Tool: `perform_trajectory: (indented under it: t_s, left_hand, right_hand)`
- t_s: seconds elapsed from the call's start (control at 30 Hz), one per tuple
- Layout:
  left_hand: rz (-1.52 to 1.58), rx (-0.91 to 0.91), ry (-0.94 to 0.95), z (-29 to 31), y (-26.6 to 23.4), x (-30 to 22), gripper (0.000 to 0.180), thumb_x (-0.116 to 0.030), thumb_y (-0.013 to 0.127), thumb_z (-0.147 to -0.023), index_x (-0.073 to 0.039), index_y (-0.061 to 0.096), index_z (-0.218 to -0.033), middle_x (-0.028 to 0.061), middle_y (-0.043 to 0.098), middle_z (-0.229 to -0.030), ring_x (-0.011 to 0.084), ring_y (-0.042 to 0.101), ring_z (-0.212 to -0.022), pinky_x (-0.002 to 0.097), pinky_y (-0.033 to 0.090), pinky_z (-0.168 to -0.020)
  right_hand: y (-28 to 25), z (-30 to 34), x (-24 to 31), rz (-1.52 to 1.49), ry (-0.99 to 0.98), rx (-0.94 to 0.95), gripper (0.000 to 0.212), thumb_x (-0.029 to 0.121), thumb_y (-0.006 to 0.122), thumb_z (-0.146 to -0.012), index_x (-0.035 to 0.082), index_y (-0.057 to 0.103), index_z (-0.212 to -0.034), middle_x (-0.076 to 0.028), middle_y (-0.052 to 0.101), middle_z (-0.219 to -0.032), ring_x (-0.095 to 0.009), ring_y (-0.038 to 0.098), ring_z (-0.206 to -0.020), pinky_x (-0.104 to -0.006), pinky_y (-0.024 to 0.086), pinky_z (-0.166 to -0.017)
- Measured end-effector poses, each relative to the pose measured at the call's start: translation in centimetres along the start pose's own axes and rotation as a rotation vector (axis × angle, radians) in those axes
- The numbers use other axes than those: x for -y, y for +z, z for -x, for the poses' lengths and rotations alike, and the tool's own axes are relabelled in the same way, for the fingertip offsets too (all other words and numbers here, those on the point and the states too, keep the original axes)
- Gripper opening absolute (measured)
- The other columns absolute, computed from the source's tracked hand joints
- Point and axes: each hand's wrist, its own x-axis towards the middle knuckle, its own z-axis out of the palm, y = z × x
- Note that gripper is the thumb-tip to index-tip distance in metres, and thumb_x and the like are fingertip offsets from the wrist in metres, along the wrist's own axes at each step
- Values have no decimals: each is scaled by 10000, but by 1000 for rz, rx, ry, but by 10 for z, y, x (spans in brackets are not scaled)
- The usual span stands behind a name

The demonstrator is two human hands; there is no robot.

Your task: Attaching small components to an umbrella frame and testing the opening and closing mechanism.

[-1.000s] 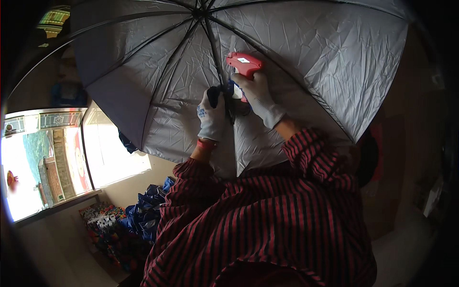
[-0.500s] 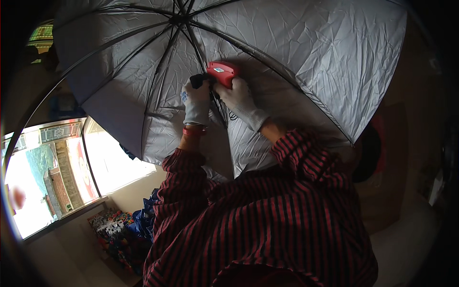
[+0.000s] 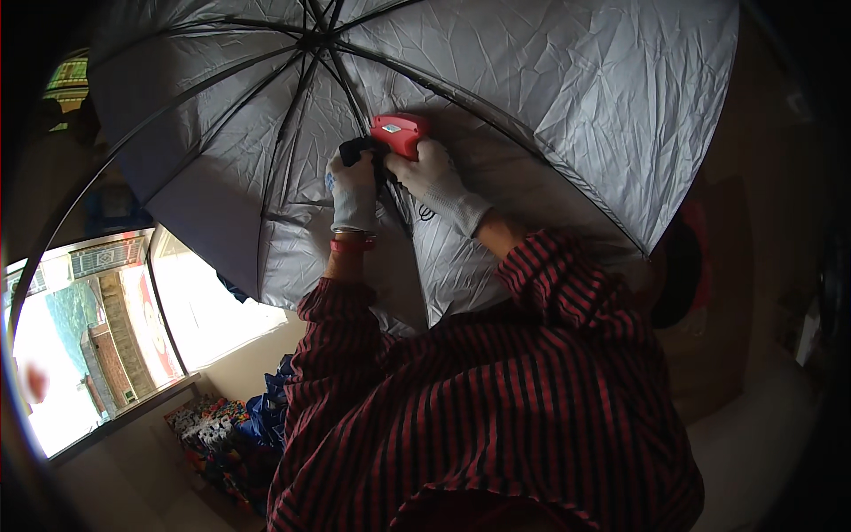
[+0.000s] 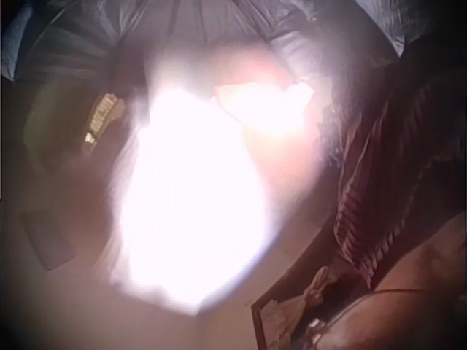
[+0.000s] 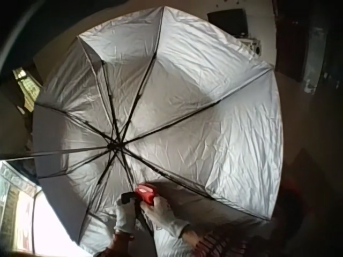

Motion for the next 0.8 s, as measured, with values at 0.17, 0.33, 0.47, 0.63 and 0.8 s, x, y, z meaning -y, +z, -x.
perform_trajectory:
  t_s: [0.17,0.33,0.47,0.63,0.8]
  left_hand:
    - [-67,-87,21,-6,-10,24,174,-97,588,-870,6,699,-956,44,673,-779,105,602,-628,255,471,-550]
    - [98,-2,10,14,4,-27,174,-95,581,-869,2,705,-943,43,674,-762,112,611,-638,264,474,-560]
    - [61,68,9,14,-1,-30,133,-125,573,-904,-52,677,-941,37,641,-731,132,607,-645,283,485,-581]
    - [-18,44,50,4,-7,-9,144,-143,580,-900,-52,678,-954,64,655,-793,153,629,-706,305,498,-619]
    - [47,74,-125,2,-2,-7,164,-163,603,-885,-52,680,-977,96,667,-845,189,656,-780,318,510,-690]
  right_hand:
    - [-3,-3,5,-282,43,148,295,227,682,-790,-11,645,-960,-90,659,-794,-179,650,-724,-336,500,-667]
    - [-19,-28,-20,-586,275,243,308,199,761,-779,3,670,-998,-36,655,-862,-117,618,-745,-266,490,-663]
    - [-23,-32,-14,-616,277,314,333,234,789,-769,8,679,-987,-53,672,-897,-121,635,-765,-268,502,-677]
    - [-25,-30,9,-506,375,309,307,236,764,-798,15,679,-994,-56,677,-908,-137,648,-762,-277,509,-665]
    - [-20,-44,-7,-523,313,422,295,244,744,-820,14,668,-989,-75,679,-875,-162,652,-709,-305,516,-627]
